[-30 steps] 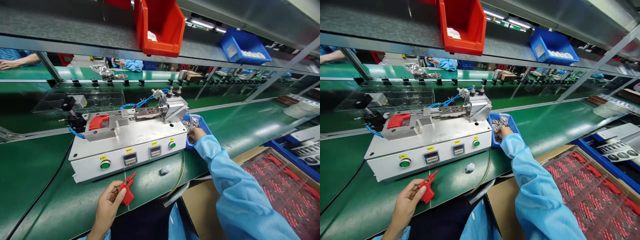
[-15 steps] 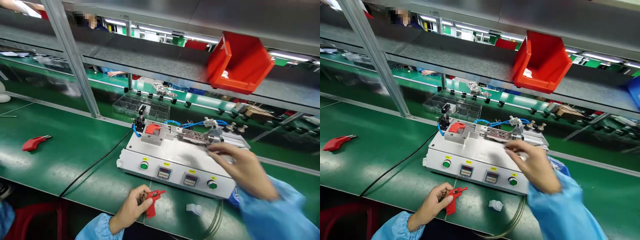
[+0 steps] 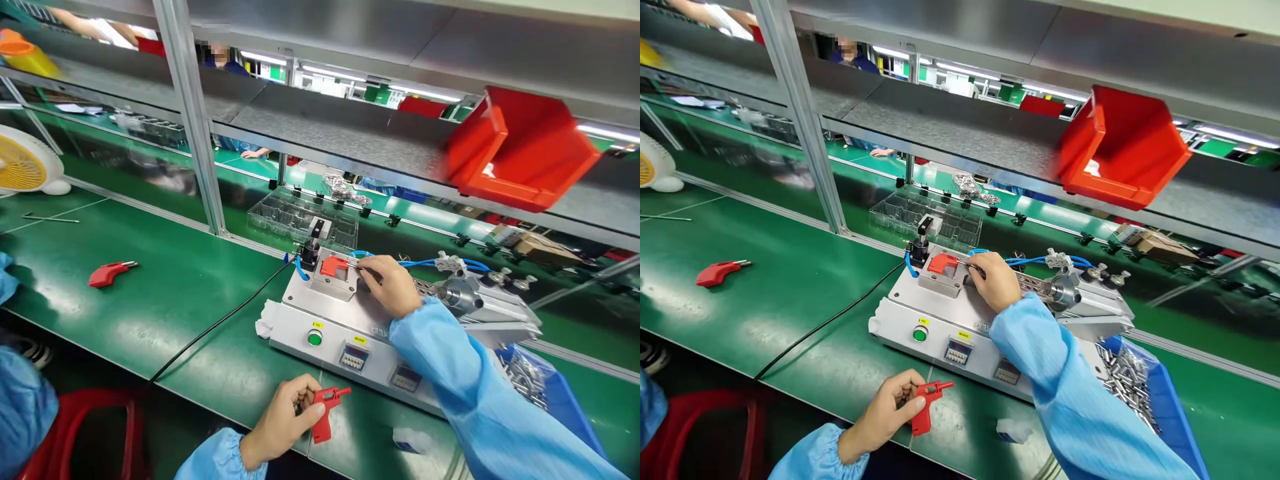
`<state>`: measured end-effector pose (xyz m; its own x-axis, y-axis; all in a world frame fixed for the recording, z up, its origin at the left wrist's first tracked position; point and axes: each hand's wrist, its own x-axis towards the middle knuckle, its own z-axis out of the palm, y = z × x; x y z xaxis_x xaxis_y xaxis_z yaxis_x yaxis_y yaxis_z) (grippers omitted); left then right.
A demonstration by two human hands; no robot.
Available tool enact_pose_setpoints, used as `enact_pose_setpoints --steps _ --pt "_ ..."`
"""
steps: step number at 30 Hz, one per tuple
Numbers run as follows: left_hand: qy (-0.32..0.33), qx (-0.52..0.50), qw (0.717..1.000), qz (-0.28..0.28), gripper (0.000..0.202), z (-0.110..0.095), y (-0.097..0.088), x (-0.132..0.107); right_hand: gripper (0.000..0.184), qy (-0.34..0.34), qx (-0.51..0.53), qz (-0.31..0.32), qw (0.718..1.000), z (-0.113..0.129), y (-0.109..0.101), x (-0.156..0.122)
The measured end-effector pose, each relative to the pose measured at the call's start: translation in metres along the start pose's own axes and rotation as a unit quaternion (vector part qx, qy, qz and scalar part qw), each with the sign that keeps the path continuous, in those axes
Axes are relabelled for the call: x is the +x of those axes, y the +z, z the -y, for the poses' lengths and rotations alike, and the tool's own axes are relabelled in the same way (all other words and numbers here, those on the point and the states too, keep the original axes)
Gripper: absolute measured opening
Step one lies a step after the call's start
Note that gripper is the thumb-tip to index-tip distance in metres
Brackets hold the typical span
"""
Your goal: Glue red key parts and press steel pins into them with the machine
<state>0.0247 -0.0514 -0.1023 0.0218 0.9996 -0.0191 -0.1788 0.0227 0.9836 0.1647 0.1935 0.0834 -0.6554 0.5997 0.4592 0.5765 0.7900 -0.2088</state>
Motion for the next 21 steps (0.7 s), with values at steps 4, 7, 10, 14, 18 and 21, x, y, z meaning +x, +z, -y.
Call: enact_pose_setpoints --steps 4,7,10,14,18,21 --pt "-0.005 -0.004 1.0 0.012 0.049 -0.003 0.0 -0.001 0.024 -0.008 -0.037 0.034 0.999 0.014 -0.003 0.009" --pt "-0.013 0.003 1.0 0.025 0.045 -0.003 0.0 -0.001 0.021 0.001 -0.089 0.124 0.988 0.031 0.0 0.029" --pt "-0.012 0.002 1.0 0.027 0.044 -0.002 0.0 -0.002 0.017 0.018 -0.116 0.168 0.979 0.041 0.004 0.044" --pt "-0.009 -0.008 1.0 0.013 0.043 0.0 -0.001 -0.004 0.016 0.018 -0.108 0.185 0.977 0.04 0.007 0.05" --pt "-0.006 -0.011 1.0 0.013 0.041 0.002 0.0 -0.006 0.009 0.014 -0.078 0.181 0.98 0.035 0.006 0.057" --pt "-0.009 -0.001 1.0 0.014 0.04 0.002 -0.001 -0.005 0.005 0.011 -0.048 0.151 0.987 0.03 -0.003 0.067"
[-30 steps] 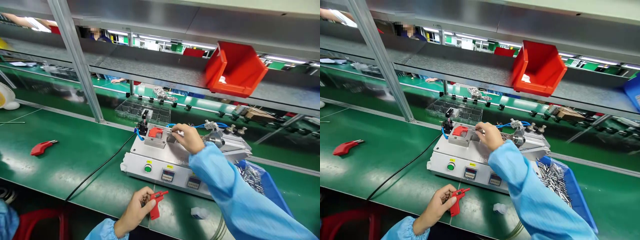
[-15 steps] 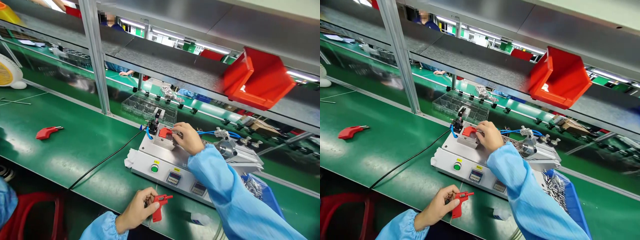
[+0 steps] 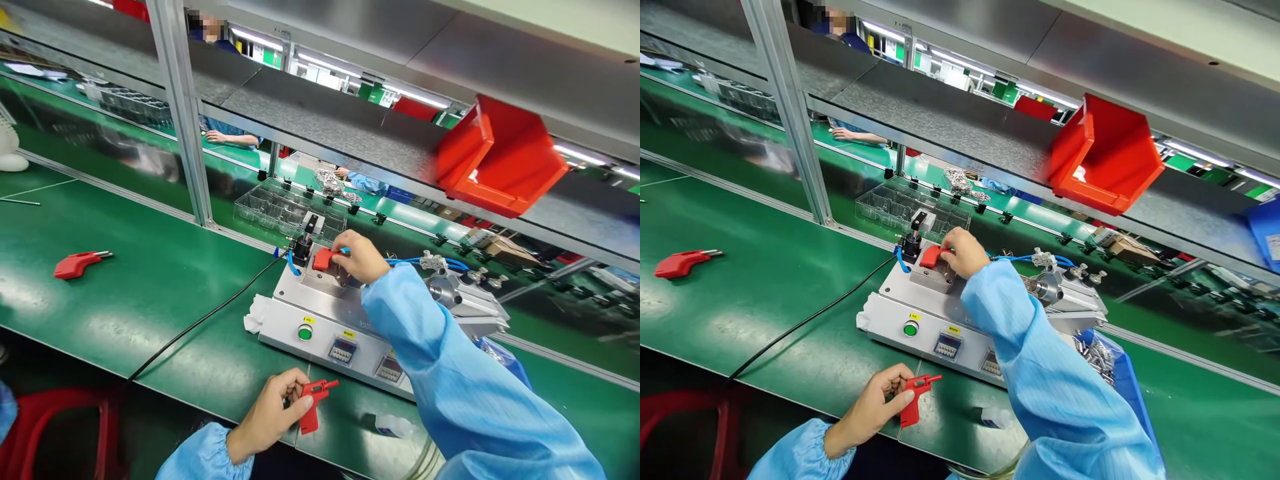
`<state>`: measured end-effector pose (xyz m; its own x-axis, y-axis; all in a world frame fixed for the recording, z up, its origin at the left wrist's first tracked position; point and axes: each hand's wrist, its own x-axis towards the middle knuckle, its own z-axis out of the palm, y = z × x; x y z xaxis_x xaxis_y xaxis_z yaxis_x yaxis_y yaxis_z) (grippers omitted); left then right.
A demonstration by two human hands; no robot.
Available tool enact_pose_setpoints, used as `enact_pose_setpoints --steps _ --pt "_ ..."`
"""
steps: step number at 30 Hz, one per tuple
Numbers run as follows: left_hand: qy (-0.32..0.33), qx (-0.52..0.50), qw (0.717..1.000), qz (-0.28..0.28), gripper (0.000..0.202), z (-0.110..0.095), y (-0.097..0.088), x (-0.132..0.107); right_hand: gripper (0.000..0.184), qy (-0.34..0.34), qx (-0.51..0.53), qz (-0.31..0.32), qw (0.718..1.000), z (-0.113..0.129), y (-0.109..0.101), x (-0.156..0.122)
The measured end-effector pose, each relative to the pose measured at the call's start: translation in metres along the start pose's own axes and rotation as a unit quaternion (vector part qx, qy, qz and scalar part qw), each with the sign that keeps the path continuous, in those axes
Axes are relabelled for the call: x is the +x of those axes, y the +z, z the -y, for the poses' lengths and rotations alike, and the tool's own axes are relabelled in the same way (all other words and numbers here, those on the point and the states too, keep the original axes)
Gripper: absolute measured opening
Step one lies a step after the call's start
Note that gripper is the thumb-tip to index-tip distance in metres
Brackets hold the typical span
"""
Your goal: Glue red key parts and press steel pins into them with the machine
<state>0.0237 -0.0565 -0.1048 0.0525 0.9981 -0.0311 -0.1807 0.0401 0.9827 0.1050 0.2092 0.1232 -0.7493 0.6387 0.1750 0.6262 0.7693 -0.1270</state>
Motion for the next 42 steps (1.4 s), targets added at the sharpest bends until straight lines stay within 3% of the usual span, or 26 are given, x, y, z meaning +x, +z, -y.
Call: enact_pose_setpoints --steps 4,6,10,15,22,28,34,38,40,42 --pt "0.005 -0.001 1.0 -0.001 0.038 -0.001 -0.001 0.001 0.014 0.039 0.101 -0.084 0.991 -0.01 -0.022 -0.004" --pt "0.007 -0.008 1.0 -0.006 0.037 -0.002 -0.001 0.002 0.014 0.06 0.123 -0.058 0.989 -0.013 -0.028 -0.014" --pt "0.004 -0.013 1.0 0.003 0.035 -0.003 0.0 0.003 0.007 0.09 0.071 0.036 0.993 -0.015 -0.028 -0.038" --pt "-0.002 -0.013 1.0 0.003 0.037 -0.005 -0.002 0.002 0.016 0.065 0.098 -0.025 0.993 -0.019 -0.031 -0.049" --pt "0.003 -0.002 1.0 -0.009 0.04 -0.006 0.0 0.003 0.009 0.09 0.058 0.004 0.994 -0.011 -0.025 -0.053" --pt "-0.001 -0.012 1.0 -0.001 0.044 -0.006 -0.001 0.002 0.022 0.053 0.091 -0.038 0.994 -0.011 -0.037 -0.102" --pt "-0.002 -0.021 1.0 0.002 0.056 -0.003 0.005 0.009 0.023 0.031 0.042 -0.057 0.997 -0.036 -0.009 -0.159" --pt "-0.014 -0.029 0.999 0.021 0.071 0.007 0.0 0.019 0.028 -0.03 0.017 -0.164 0.986 -0.051 0.006 -0.167" --pt "-0.032 -0.046 0.998 0.032 0.077 0.012 -0.008 0.02 0.027 -0.069 0.003 -0.223 0.972 -0.047 0.01 -0.176" --pt "-0.056 -0.055 0.996 0.041 0.079 0.013 -0.015 0.017 0.022 -0.109 -0.002 -0.238 0.965 -0.034 0.019 -0.191"
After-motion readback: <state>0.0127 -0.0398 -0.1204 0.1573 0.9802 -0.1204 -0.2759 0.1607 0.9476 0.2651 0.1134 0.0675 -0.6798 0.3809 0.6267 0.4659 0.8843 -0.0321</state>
